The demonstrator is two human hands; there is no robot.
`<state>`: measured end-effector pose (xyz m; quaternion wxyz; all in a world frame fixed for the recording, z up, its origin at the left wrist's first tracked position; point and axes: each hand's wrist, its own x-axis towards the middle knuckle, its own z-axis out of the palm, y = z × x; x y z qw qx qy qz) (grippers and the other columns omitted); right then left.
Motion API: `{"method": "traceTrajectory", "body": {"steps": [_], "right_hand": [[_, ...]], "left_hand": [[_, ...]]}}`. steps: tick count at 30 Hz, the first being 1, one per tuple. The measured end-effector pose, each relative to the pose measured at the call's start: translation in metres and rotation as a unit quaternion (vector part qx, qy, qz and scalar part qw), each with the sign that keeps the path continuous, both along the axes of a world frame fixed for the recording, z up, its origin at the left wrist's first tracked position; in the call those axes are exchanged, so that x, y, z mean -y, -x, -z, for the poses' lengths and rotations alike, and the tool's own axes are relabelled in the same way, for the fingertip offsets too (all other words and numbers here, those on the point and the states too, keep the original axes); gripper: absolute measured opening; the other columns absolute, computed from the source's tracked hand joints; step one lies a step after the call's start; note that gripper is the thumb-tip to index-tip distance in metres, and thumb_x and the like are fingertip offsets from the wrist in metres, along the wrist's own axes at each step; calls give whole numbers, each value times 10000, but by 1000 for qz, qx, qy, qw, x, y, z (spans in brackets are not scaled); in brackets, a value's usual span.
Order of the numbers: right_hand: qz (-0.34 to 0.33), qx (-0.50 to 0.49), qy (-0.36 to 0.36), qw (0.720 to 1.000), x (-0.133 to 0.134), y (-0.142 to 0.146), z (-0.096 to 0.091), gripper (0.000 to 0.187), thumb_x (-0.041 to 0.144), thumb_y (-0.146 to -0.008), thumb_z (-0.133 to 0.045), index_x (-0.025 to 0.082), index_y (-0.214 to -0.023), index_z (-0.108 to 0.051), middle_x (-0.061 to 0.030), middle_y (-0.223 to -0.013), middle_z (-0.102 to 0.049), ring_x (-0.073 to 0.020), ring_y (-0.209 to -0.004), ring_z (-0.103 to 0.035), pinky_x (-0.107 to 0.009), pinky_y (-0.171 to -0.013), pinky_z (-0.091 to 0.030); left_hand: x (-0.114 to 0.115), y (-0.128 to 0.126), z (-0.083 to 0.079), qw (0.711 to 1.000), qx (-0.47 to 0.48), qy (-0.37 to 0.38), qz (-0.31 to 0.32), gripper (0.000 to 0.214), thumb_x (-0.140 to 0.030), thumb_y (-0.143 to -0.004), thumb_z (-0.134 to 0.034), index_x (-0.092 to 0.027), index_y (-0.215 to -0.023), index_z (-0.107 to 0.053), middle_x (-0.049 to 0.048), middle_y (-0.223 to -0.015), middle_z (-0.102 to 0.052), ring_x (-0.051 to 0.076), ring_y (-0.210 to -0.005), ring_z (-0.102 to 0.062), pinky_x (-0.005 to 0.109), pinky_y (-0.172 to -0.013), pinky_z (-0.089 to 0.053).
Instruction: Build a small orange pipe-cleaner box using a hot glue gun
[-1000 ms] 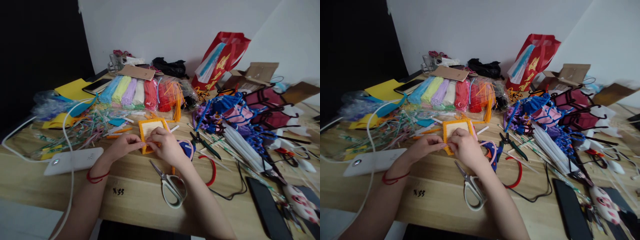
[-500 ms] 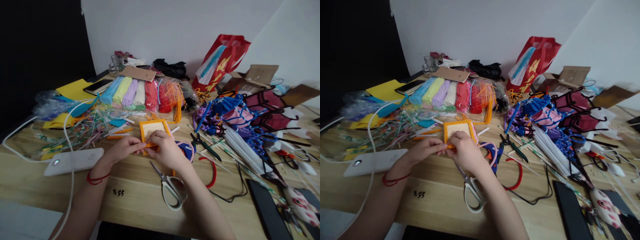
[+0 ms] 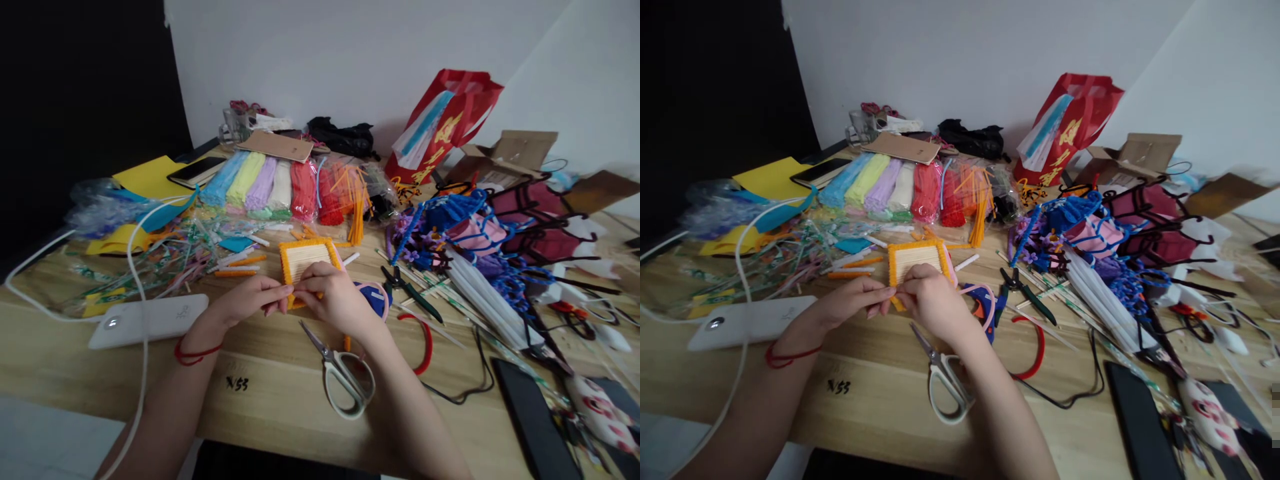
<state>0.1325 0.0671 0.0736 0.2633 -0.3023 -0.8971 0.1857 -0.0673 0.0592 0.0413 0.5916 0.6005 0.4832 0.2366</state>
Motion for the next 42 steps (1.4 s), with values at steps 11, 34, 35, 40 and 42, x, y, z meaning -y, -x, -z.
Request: {"method": "traceTrajectory", "body": {"steps": [11, 34, 35, 40, 42], "right_hand": [[3, 71, -61, 996, 4, 1, -1, 197, 235, -932, -550, 158, -844, -710, -34, -802, -571, -139, -776, -543, -266, -709, -463], [-4, 136, -126, 983, 12, 14, -4, 268, 142, -925, -518, 133, -693, -652, -66, -785, -586, -178, -762, -482, -283, -644, -414], [3, 133, -125, 983, 14, 15, -3, 268, 141, -922, -523, 133, -686, -649, -68, -784, -584, -180, -762, -479, -285, -639, -411], [21, 106, -107, 988, 16, 19, 0, 250, 171, -922, -527, 139, -705, -646, -62, -768, -568, -183, -750, -471, -288, -631, -407], [25, 98, -97, 990, 15, 19, 0, 225, 170, -909, -542, 141, -712, -647, -54, -757, -559, -180, -744, -474, -286, -632, -405]], "left_hand": [[-2, 1, 4, 999, 13, -18, 24, 478, -569, -805, -539, -141, -597, -584, -26, -517, -490, 92, -515, -431, 221, -518, -318], [-3, 2, 12, 998, 22, -31, 57, 490, -611, -848, -443, -163, -671, -533, -34, -539, -474, 95, -498, -429, 226, -491, -321], [-3, 3, 13, 997, 23, -34, 60, 490, -609, -849, -446, -161, -671, -534, -33, -539, -475, 94, -497, -429, 225, -490, -321], [-6, 4, 17, 997, 14, -43, 62, 526, -639, -834, -450, -160, -624, -510, -29, -527, -479, 91, -489, -421, 224, -486, -323], [-6, 3, 17, 997, 8, -49, 59, 538, -652, -820, -461, -160, -604, -502, -30, -516, -472, 92, -487, -417, 223, -483, -320]]}}
